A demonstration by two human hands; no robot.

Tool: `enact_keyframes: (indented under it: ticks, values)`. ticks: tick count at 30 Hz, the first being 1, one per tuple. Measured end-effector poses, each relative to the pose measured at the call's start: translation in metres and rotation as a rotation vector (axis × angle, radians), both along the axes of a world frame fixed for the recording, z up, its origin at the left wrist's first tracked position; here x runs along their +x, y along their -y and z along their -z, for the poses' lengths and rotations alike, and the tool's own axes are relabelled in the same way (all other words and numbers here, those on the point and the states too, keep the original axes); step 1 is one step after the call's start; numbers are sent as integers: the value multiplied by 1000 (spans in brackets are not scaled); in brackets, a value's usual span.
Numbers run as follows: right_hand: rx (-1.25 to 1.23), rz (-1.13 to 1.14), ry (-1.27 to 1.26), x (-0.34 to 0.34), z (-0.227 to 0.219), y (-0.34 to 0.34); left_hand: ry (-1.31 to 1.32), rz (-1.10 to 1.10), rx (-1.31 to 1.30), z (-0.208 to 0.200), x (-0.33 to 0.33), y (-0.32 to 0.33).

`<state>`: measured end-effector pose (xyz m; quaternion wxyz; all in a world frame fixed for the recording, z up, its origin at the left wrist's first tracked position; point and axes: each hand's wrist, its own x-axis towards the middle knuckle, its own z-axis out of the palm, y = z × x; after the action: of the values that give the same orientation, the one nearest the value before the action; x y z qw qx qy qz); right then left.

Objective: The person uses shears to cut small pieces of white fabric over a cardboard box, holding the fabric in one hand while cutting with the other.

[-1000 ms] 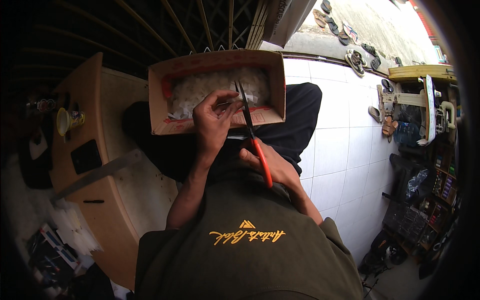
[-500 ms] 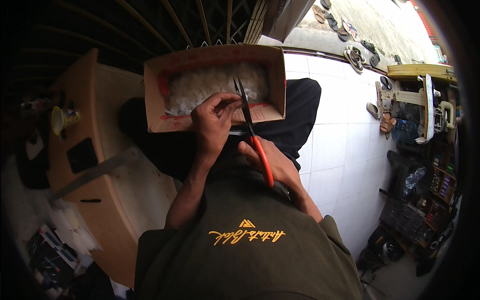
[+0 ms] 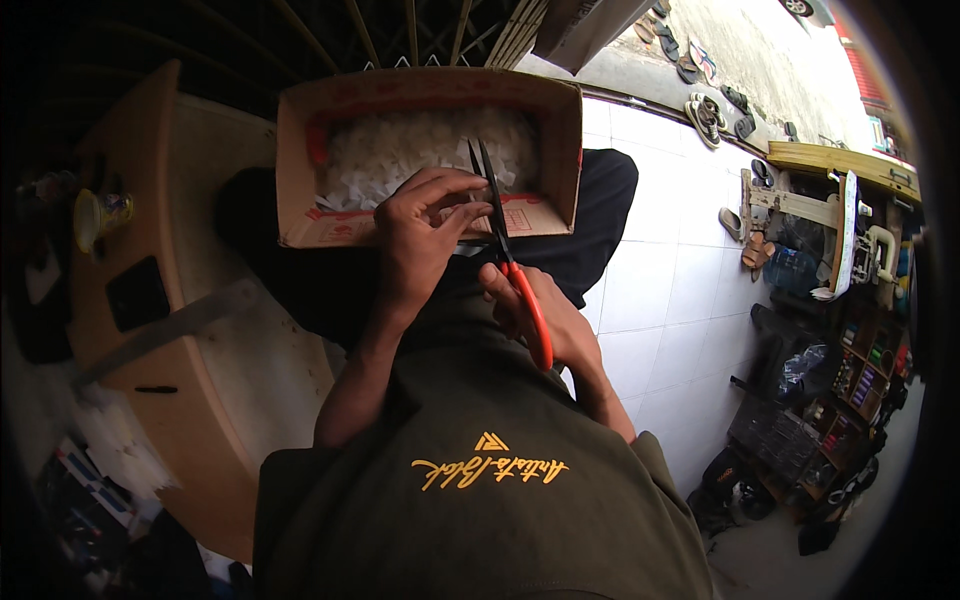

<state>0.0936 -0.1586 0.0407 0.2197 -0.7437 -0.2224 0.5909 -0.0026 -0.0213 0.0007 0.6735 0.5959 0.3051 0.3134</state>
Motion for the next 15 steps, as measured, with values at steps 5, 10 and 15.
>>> enact_keyframes:
  ticks: [5, 10, 15]
  values:
    - [1, -8, 25, 1, -1, -1, -141, -4, 162, -9, 0, 3]
    - [-8, -30, 55, 2, -7, -5, -217, -99, 410, -2, 1, 9]
    - [-116, -8, 57, 6, -12, -11, -157, -143, 425, 6, 1, 8]
